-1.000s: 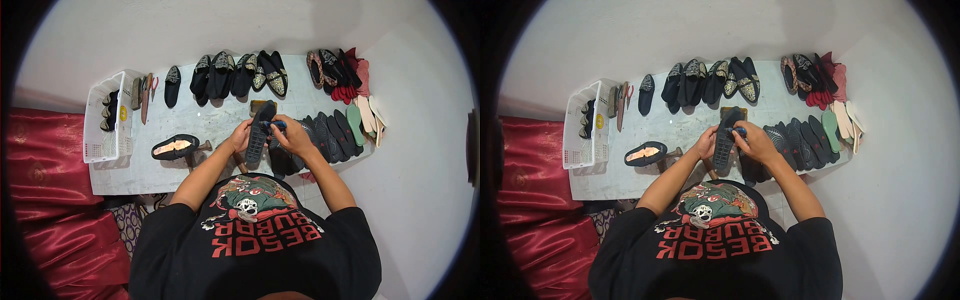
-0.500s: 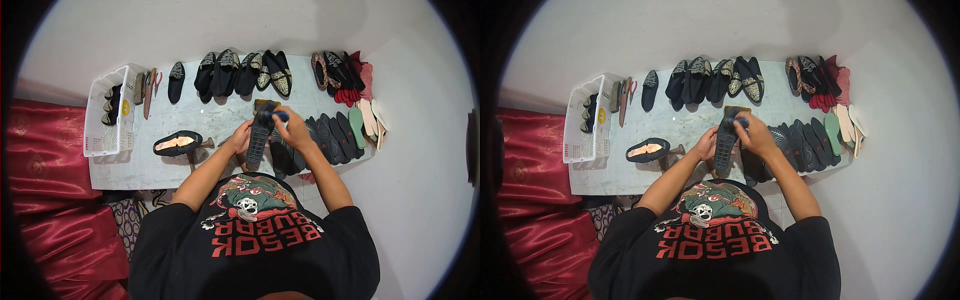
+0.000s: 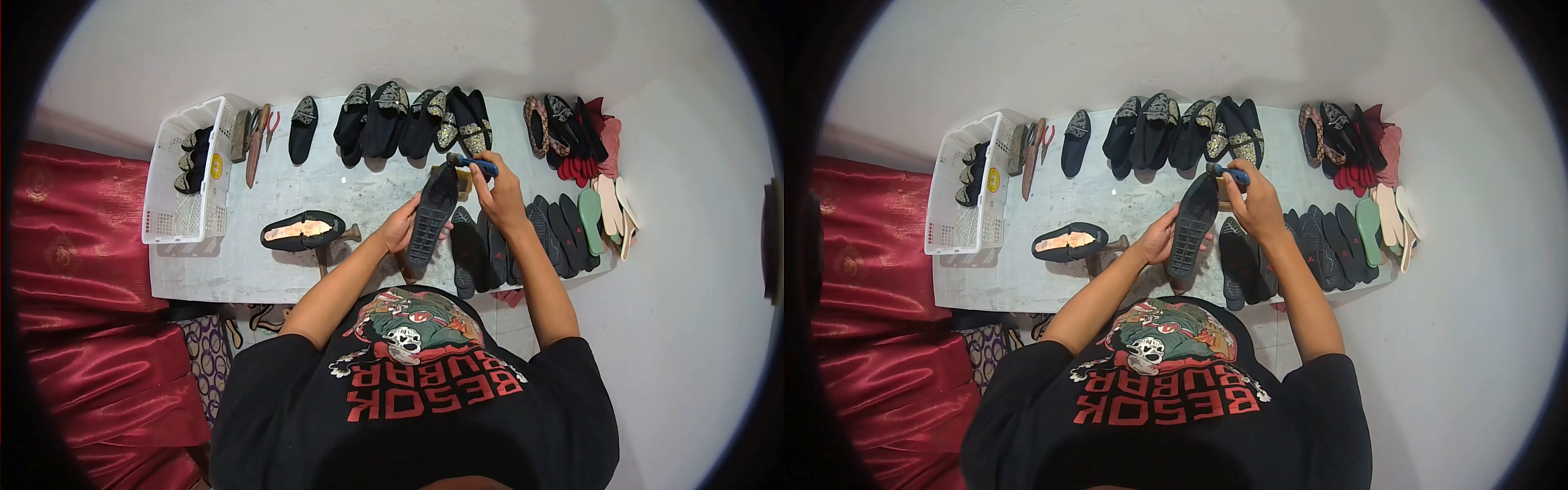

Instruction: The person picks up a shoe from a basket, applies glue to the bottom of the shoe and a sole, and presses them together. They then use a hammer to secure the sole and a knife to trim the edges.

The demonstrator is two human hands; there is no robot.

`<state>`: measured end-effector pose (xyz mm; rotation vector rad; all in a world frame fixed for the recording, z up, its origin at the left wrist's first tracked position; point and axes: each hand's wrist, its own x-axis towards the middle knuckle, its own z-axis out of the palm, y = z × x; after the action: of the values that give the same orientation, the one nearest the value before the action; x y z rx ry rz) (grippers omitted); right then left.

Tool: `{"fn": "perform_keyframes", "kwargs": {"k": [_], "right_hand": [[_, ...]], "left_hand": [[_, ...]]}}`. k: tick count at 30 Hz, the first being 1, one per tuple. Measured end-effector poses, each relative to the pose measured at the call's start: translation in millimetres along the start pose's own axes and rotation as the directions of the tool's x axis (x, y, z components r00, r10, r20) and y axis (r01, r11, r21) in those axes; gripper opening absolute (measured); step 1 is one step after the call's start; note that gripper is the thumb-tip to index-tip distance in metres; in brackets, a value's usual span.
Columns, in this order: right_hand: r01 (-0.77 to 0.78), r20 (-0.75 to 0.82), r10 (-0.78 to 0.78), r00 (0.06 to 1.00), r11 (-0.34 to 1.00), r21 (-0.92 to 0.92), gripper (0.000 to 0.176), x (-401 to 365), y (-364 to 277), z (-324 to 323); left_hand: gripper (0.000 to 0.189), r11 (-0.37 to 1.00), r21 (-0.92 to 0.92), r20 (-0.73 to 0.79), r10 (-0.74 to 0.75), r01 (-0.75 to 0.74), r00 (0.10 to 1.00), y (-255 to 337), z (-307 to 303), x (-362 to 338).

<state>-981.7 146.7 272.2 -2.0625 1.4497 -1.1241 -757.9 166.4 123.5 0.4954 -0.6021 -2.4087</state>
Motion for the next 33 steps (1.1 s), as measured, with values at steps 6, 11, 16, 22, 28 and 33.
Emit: {"fn": "perform_keyframes", "kwargs": {"k": [6, 11, 16, 22, 28, 33], "right_hand": [[0.189, 0.183, -0.191, 0.964, 0.982, 0.028, 0.022, -11, -22, 1], [0.073, 0.089, -0.078, 0.993, 0.996, 0.059, 0.020, -3, -17, -3], [0.161, 0.055, -0.160, 0.986, 0.987, -0.012, 0.021, -18, -21, 12], [0.053, 0.131, -0.065, 0.989, 0.994, 0.094, 0.021, -23, -30, 4], [0.110, 0.016, -0.110, 0.994, 0.993, -0.030, 0.022, -6, -15, 7], [0.198, 0.201, -0.200, 0.959, 0.980, 0.032, 0.025, -23, -35, 12]], "left_hand": [[0.070, 1.000, -0.013, -0.058, 0.024, -0.024, 0.998, 10, 3, -1], [0.068, 0.998, 0.028, 0.005, 0.058, -0.058, 0.998, 14, 3, 4], [0.067, 0.998, -0.009, 0.000, 0.061, -0.061, 0.998, 15, 3, 6], [0.064, 0.999, -0.035, 0.005, 0.037, -0.037, 0.999, 5, 0, 5], [0.064, 0.998, -0.027, 0.027, 0.050, -0.050, 0.998, 0, 7, 10], [0.063, 0.998, -0.054, 0.000, 0.033, -0.033, 0.999, -6, -6, 7]]}}
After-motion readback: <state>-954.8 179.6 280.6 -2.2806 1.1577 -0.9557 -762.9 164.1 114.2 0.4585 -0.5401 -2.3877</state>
